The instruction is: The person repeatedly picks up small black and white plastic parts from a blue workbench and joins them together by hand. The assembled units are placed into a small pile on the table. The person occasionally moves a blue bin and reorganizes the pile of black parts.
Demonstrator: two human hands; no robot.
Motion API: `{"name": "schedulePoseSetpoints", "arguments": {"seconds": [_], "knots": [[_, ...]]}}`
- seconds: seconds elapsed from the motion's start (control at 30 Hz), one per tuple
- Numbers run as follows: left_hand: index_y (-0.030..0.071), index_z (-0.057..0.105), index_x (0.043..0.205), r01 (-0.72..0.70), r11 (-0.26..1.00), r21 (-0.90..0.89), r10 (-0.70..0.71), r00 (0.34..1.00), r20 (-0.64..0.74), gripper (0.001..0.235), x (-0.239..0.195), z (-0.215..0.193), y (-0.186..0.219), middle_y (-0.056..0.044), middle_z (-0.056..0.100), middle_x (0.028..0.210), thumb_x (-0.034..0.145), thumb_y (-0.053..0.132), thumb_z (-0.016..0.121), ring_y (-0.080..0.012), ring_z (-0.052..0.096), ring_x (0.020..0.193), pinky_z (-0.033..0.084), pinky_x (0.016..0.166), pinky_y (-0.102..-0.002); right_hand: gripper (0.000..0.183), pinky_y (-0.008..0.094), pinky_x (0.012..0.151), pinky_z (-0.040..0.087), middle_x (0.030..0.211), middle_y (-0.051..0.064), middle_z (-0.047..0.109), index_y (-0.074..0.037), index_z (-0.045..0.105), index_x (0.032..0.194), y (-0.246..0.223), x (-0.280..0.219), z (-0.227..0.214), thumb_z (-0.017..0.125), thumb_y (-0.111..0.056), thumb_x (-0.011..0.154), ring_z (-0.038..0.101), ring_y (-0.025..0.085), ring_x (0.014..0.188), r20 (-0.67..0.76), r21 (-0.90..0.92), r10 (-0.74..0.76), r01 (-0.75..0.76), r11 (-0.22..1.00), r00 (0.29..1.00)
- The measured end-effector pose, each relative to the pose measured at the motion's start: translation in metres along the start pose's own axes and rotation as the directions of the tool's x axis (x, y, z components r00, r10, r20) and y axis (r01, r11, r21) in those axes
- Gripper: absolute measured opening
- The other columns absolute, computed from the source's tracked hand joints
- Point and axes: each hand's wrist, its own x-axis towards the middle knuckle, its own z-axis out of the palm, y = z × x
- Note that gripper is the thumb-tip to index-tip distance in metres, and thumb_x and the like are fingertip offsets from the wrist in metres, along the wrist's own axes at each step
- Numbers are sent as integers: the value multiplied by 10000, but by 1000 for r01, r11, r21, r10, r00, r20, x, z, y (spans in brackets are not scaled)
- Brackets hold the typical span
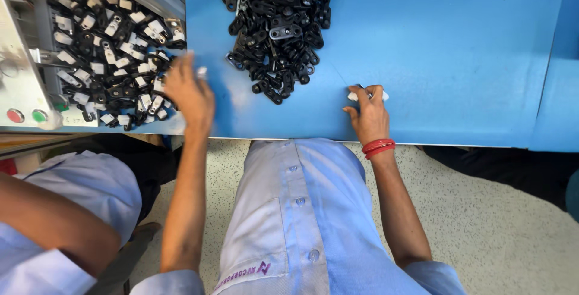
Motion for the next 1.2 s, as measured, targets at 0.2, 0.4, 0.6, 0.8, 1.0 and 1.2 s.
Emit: {"name": "schedulePoseSetpoints", "arguments": {"seconds": [0.2,0.4,0.6,0.8,1.0,1.2], "knots": [[43,636,1339,349,773,-529,-306,936,171,415,18,43,27,-61,762,1021,937,33,736,-151,690,874,538,772,-283,232,402,677,546,1087,120,607,-92,725,1085,5,14,7,807,-85,868,685,274,747,26,156,20,-24,987,999],[40,671,1301,426,596,-681,-412,890,196,371,3,38,9,-84,709,1018,933,-10,660,-130,685,851,566,726,-232,132,276,760,616,1047,51,584,-52,746,1128,18,6,14,641,-63,1048,660,117,809,173,722,124,-212,659,977],[55,718,1085,422,348,-837,-395,876,277,279,-26,10,57,-138,715,1123,881,-46,556,-189,761,914,674,747,-281,211,273,863,607,1059,101,668,23,672,1167,-6,-2,16,703,20,958,702,132,917,300,861,-36,-254,441,953],[24,618,1302,487,151,-860,31,867,497,350,-66,-21,142,-161,725,1188,955,-17,623,-189,721,952,607,882,-316,236,299,978,520,1173,95,628,40,692,1167,-62,-4,-3,737,4,938,639,170,1080,127,928,-285,-13,372,950],[-14,560,1388,549,-33,-835,206,821,532,399,-80,-44,165,-122,708,1203,992,-10,614,-183,712,1023,577,956,-321,218,284,1000,455,1169,82,615,19,694,1158,-90,-1,-10,741,-114,992,572,146,1091,-85,904,-172,149,401,981],[-9,572,1301,701,-367,-611,297,711,637,314,-91,-50,160,-139,699,1115,1011,79,652,-210,705,954,570,912,-334,239,304,993,498,1162,125,662,33,679,1194,-96,-9,-36,701,32,956,629,185,1087,10,863,-237,111,492,972]]}}
